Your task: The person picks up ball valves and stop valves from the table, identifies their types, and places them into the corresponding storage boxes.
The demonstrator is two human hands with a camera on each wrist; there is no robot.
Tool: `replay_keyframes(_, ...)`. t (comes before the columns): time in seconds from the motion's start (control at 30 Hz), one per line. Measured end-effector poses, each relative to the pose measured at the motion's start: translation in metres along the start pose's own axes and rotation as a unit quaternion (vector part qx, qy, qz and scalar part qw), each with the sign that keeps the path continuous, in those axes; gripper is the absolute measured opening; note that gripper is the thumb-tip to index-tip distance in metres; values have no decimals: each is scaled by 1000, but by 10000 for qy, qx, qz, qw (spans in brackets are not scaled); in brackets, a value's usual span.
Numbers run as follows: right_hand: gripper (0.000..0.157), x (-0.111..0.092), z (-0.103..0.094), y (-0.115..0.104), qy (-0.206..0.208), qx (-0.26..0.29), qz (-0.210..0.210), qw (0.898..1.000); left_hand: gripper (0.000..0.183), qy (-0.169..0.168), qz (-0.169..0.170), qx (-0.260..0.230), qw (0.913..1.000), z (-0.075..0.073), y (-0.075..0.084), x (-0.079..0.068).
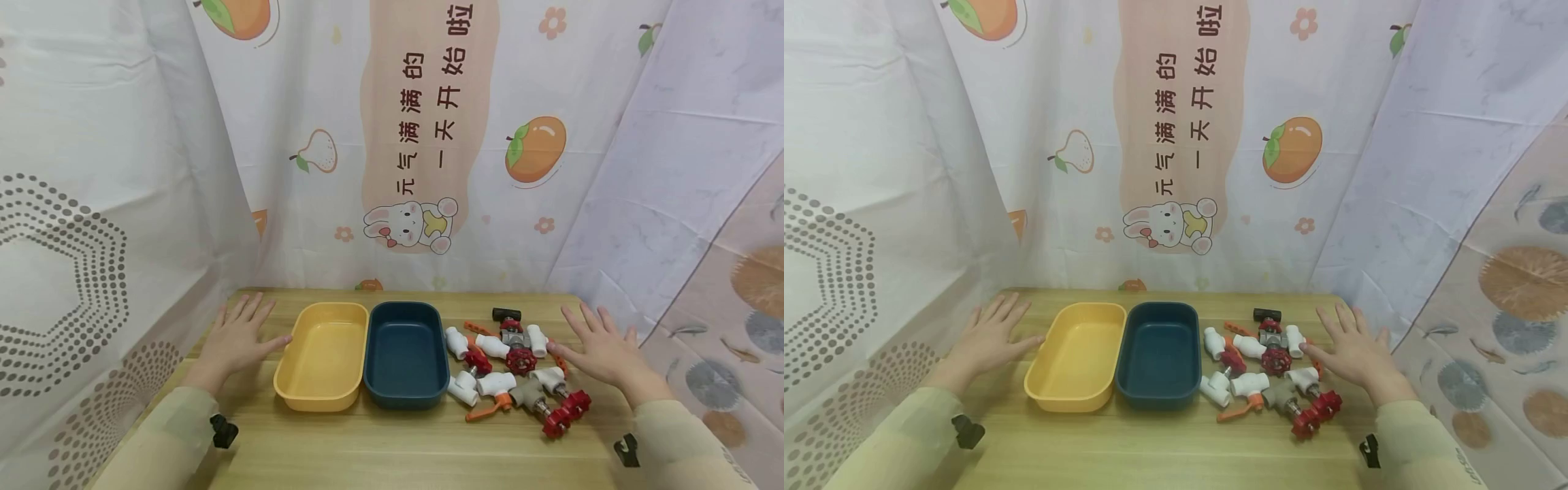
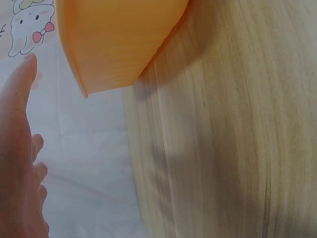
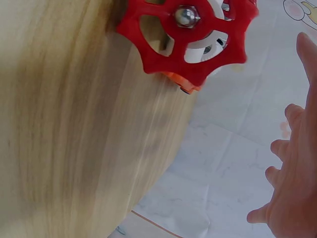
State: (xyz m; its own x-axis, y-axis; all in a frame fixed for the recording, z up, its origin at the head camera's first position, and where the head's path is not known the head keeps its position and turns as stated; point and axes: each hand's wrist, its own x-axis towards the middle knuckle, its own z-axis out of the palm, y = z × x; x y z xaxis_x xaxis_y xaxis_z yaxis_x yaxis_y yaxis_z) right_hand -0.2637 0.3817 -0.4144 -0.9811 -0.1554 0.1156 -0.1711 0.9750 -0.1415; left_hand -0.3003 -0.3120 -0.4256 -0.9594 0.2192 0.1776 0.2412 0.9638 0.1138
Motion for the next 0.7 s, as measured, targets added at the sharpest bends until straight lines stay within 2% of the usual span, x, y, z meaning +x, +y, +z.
replay_keyframes(0.33,96,2,0,1,16,15,-33,10000,101,102,-8,61,9999,3,-3,1)
replay_keyframes(0.7,98,3,-5,3,129,29,-43,9999,100,155,57,57,9998,-6,1,2)
